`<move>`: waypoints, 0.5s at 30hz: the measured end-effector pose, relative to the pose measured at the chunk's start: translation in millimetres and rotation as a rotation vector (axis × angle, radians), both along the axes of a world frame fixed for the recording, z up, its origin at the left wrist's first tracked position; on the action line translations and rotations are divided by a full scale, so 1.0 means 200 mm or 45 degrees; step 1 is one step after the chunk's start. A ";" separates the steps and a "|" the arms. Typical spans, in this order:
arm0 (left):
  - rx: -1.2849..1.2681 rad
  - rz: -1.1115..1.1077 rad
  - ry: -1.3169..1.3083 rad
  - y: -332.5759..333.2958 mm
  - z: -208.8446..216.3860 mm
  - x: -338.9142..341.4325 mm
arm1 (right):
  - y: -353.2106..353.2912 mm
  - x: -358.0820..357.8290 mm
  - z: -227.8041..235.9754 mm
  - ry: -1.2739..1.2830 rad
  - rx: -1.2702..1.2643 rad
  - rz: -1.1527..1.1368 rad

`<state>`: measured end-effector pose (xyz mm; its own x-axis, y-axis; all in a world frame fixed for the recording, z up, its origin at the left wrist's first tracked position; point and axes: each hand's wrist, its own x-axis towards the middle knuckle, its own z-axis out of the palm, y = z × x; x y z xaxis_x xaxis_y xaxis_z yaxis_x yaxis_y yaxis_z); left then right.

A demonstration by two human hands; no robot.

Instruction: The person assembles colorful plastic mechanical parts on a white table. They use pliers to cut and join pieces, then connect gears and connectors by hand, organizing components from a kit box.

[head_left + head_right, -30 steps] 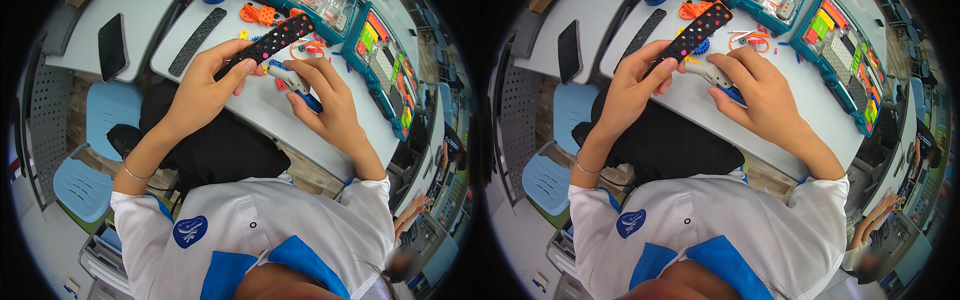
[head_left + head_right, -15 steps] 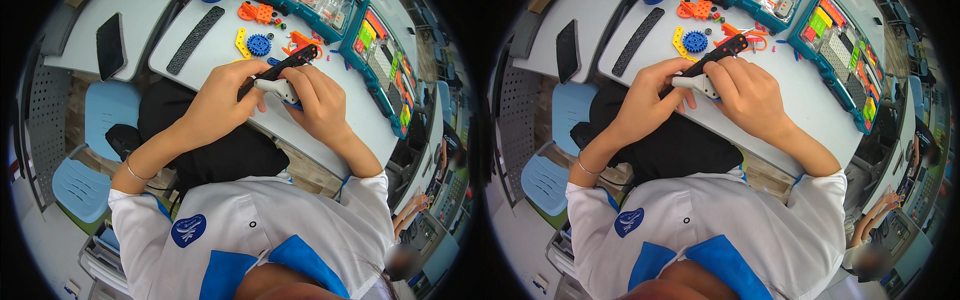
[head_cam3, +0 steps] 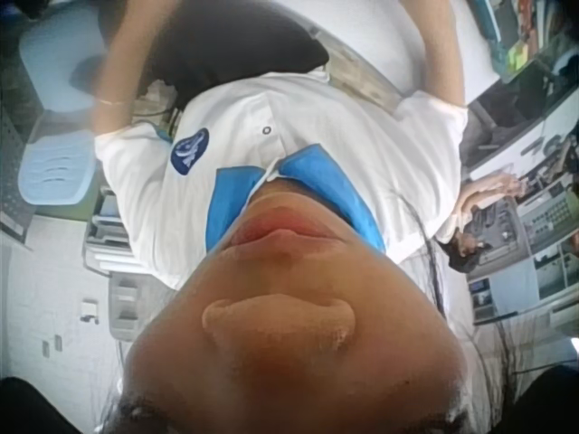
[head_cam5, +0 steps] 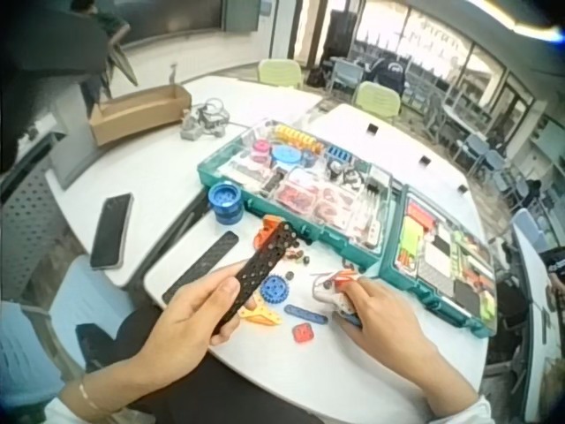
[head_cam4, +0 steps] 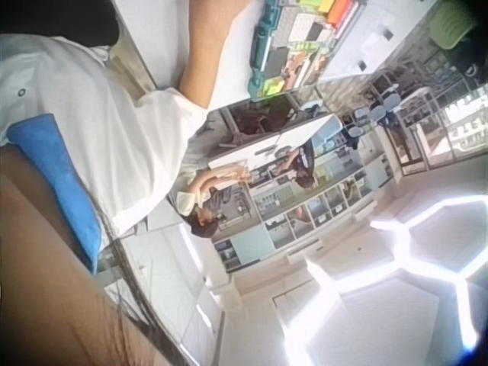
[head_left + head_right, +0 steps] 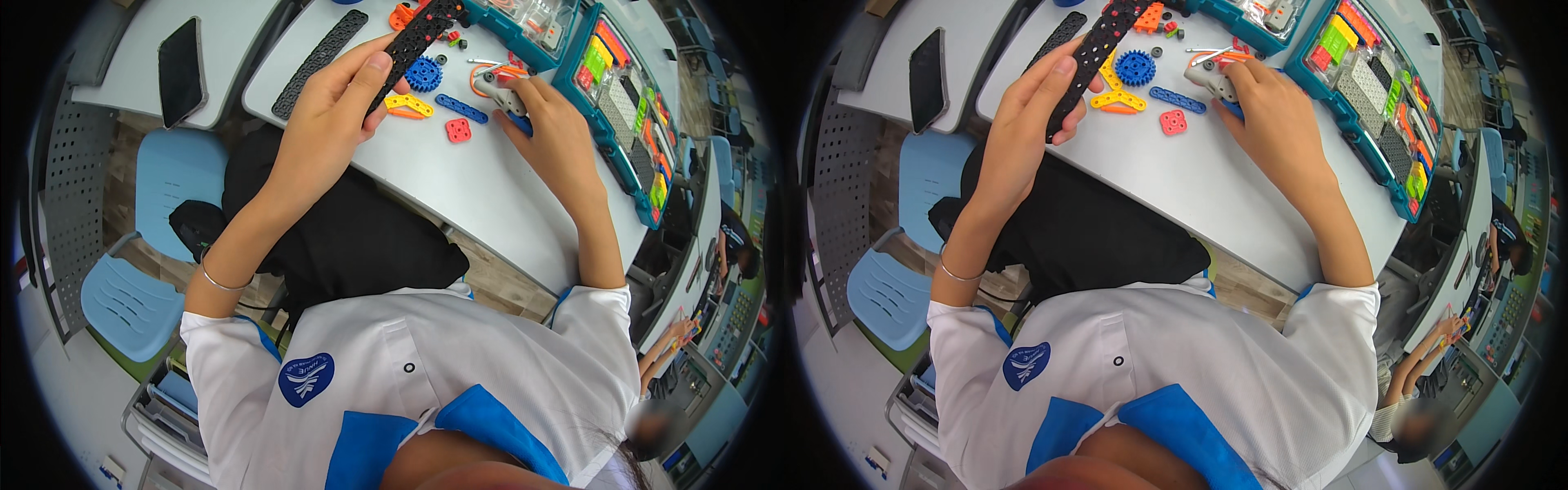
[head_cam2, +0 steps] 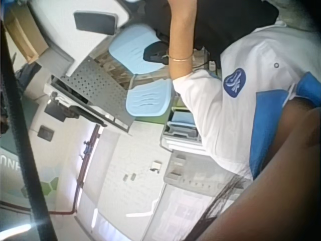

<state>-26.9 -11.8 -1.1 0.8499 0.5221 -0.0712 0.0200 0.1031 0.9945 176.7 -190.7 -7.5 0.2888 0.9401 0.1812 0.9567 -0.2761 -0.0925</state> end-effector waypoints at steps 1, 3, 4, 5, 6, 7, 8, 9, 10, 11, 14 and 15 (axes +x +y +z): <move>0.002 -0.009 -0.007 0.00 -0.01 0.00 | 0.00 -0.01 0.01 -0.048 0.025 0.012; -0.010 -0.032 -0.001 -0.01 -0.02 0.00 | 0.02 -0.04 0.07 0.087 0.104 0.055; -0.014 -0.044 0.000 -0.01 -0.02 0.00 | 0.02 -0.06 0.09 0.153 0.145 0.076; -0.036 -0.049 -0.002 -0.01 -0.01 0.00 | 0.02 -0.08 0.09 0.272 0.190 0.097; -0.057 -0.053 -0.005 -0.02 -0.01 0.00 | 0.02 -0.10 0.10 0.392 0.236 0.118; -0.079 -0.060 -0.006 -0.03 0.00 0.00 | 0.02 -0.12 0.10 0.511 0.281 0.136; -0.071 -0.080 0.002 -0.03 0.01 0.01 | 0.02 -0.13 0.11 0.544 0.251 0.168; -0.063 -0.099 0.011 -0.03 0.01 0.01 | 0.03 -0.14 0.09 0.556 0.300 0.178; -0.055 -0.116 0.021 -0.04 0.01 0.01 | 0.03 -0.15 0.07 0.569 0.348 0.192; -0.057 -0.138 0.051 -0.03 0.01 0.00 | 0.03 -0.16 0.05 0.581 0.396 0.206; -0.029 -0.163 0.056 -0.02 -0.01 -0.01 | 0.03 -0.18 0.10 0.869 0.062 -0.044; 0.002 -0.144 0.001 -0.03 -0.02 -0.01 | 0.03 -0.19 0.10 0.922 0.069 -0.047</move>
<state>-28.0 -18.5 -4.6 0.9035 0.4227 -0.0711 0.0321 0.0986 0.9946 138.9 -183.9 12.4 0.3854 0.9225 -0.0213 0.6407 -0.2842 -0.7133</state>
